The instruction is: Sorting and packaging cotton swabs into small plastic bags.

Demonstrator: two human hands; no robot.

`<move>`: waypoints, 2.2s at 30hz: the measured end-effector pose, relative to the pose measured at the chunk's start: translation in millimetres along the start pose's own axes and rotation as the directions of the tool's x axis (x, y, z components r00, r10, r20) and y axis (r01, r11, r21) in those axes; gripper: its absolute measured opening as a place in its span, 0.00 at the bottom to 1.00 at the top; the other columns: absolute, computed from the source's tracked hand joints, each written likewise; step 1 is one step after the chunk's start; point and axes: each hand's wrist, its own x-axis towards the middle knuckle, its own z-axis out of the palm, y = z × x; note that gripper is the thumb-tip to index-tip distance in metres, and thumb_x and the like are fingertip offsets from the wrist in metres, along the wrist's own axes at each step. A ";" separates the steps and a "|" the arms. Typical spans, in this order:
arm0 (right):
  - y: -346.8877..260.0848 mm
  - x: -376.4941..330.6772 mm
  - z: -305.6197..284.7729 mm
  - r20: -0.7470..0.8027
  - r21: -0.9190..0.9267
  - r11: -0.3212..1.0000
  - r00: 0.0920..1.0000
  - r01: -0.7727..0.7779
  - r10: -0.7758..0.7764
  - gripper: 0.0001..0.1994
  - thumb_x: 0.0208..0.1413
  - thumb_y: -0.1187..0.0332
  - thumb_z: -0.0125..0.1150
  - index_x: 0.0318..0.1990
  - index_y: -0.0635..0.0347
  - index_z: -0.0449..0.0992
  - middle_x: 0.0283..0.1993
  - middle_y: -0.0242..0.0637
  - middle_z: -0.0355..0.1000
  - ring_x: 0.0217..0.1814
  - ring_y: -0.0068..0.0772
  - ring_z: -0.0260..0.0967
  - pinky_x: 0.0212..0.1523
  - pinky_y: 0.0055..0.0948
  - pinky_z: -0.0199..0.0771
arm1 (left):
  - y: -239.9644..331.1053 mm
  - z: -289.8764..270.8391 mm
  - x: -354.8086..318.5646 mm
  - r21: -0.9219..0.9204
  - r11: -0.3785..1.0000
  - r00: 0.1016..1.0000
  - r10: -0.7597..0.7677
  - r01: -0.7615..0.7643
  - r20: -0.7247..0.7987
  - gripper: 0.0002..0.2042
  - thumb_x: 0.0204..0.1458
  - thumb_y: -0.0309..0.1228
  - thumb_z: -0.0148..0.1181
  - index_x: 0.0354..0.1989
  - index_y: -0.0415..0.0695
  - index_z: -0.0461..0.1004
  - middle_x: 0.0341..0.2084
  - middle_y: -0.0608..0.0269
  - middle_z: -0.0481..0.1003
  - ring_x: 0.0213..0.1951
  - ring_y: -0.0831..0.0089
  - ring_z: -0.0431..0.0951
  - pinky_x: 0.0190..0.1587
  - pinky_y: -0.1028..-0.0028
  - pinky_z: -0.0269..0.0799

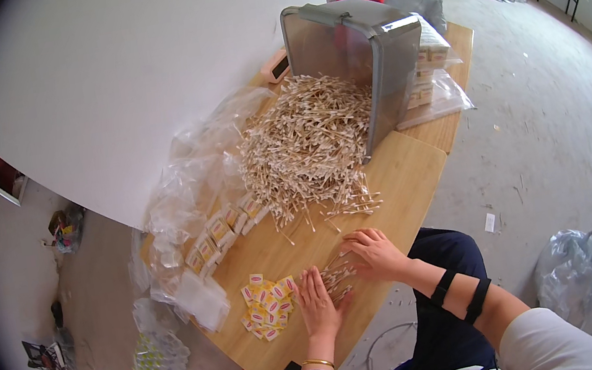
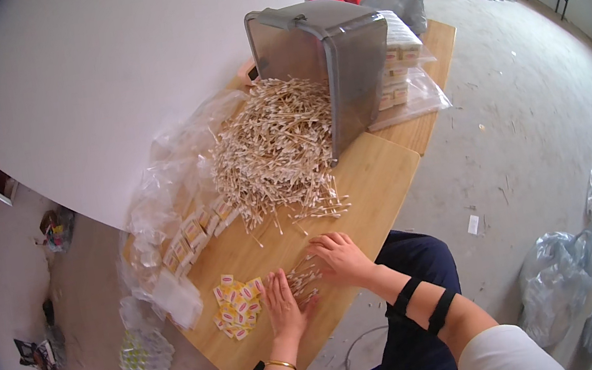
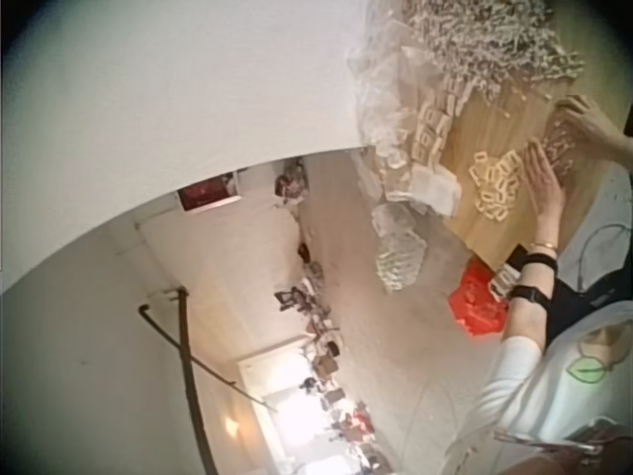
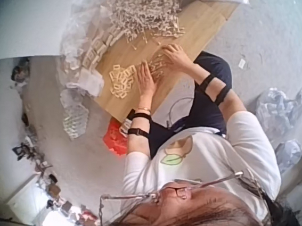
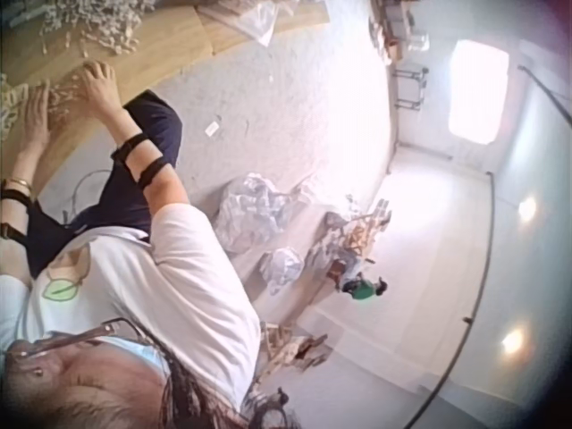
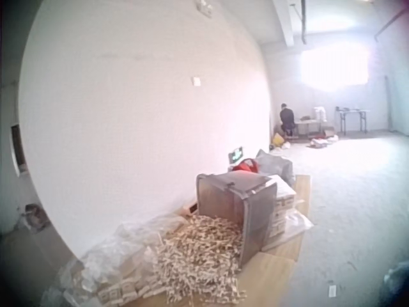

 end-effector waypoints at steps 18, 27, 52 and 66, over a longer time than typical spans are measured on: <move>22.0 8.7 4.0 -0.004 -0.074 0.996 0.999 0.053 -0.053 0.09 0.53 0.65 0.64 0.42 0.47 0.78 0.45 0.32 0.69 0.54 0.40 0.64 0.55 0.39 0.63 | 2.3 15.0 -18.2 0.095 0.995 1.000 0.003 -0.001 -0.026 0.40 0.58 0.50 0.57 0.72 0.37 0.52 0.71 0.47 0.55 0.74 0.51 0.48 0.75 0.46 0.38; 30.3 7.7 2.7 -0.096 -0.037 0.999 0.995 -0.027 0.024 0.04 0.55 0.65 0.62 0.37 0.50 0.78 0.42 0.34 0.69 0.52 0.40 0.64 0.54 0.38 0.63 | 4.7 15.8 -17.4 0.096 0.995 0.999 -0.008 0.005 0.034 0.37 0.59 0.47 0.55 0.73 0.41 0.53 0.73 0.53 0.53 0.75 0.52 0.47 0.75 0.47 0.37; -9.8 1.7 20.9 -0.192 0.179 0.983 0.979 -0.034 0.069 0.08 0.53 0.72 0.63 0.41 0.55 0.81 0.44 0.38 0.73 0.50 0.44 0.67 0.55 0.39 0.68 | -37.0 -15.4 -57.3 0.083 0.996 0.997 -0.032 0.037 -0.067 0.37 0.61 0.48 0.53 0.72 0.37 0.49 0.66 0.47 0.60 0.70 0.53 0.58 0.74 0.45 0.41; -26.2 -3.1 46.8 -0.240 0.313 0.946 0.956 -0.086 0.166 0.12 0.59 0.71 0.57 0.51 0.60 0.74 0.54 0.47 0.69 0.58 0.53 0.66 0.60 0.43 0.67 | 1.5 -12.7 -26.6 0.021 1.000 0.998 -0.015 0.017 -0.067 0.50 0.49 0.42 0.69 0.74 0.35 0.42 0.70 0.42 0.53 0.72 0.48 0.52 0.74 0.45 0.42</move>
